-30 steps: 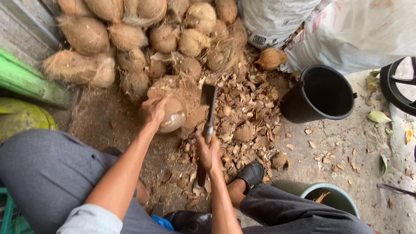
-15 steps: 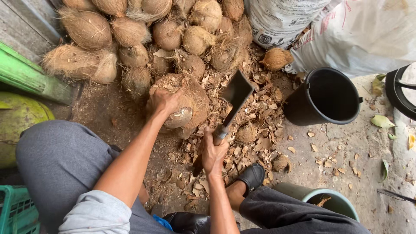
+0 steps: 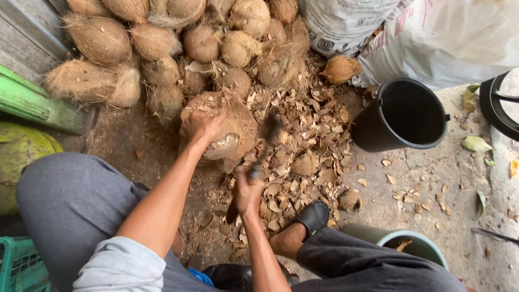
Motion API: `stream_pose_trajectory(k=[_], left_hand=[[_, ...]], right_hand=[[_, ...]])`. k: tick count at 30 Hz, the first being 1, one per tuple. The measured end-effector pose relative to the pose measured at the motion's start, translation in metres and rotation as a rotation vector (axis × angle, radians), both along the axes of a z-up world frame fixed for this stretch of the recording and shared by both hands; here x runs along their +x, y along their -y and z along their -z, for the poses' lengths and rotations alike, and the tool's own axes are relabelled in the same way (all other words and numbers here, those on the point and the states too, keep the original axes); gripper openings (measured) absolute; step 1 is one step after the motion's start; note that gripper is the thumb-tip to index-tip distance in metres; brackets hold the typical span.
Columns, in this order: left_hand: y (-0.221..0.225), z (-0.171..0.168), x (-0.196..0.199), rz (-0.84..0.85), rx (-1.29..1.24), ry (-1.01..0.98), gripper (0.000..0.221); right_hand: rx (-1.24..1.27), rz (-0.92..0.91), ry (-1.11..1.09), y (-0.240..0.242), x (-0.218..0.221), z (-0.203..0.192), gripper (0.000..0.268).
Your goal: The person sits on the ground and uses a machete to peel the husk off a coconut. They repeatedly strike the coconut against a wooden stump to remove the outer layer, rotating the coconut to expose new areas for peeling.
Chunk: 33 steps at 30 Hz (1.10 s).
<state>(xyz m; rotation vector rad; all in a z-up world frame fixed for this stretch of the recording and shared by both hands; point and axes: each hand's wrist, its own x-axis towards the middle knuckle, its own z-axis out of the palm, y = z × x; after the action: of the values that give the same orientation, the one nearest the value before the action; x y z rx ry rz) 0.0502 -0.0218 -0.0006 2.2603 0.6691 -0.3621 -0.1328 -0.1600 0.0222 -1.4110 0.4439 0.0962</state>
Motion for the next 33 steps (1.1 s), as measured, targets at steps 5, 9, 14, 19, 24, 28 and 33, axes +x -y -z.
stream_pose_trajectory(k=[5,9,14,19,24,28,33], left_hand=[[-0.002,-0.014,0.000,-0.035,-0.073,-0.014,0.051],[-0.009,-0.009,-0.001,0.026,0.001,-0.047,0.056],[0.001,0.019,0.003,-0.036,0.079,0.108,0.050],[-0.005,0.041,0.003,0.016,0.114,0.200,0.052],[-0.019,0.027,-0.001,0.016,-0.026,0.138,0.049],[-0.019,0.015,-0.008,0.034,0.024,0.200,0.052],[-0.027,-0.001,-0.016,0.037,-0.044,0.115,0.046]], right_hand=[[0.041,0.053,0.000,0.004,0.006,0.002,0.035],[0.103,0.218,0.332,0.004,0.009,0.016,0.040],[-0.153,-0.131,-0.296,-0.003,0.003,0.034,0.022],[-0.166,-0.136,-0.356,0.004,-0.004,0.043,0.033],[-0.074,-0.167,-0.261,0.007,0.005,0.029,0.034],[-0.155,-0.103,-0.219,0.011,0.004,0.017,0.019],[-0.066,0.135,0.287,0.011,0.008,0.029,0.033]])
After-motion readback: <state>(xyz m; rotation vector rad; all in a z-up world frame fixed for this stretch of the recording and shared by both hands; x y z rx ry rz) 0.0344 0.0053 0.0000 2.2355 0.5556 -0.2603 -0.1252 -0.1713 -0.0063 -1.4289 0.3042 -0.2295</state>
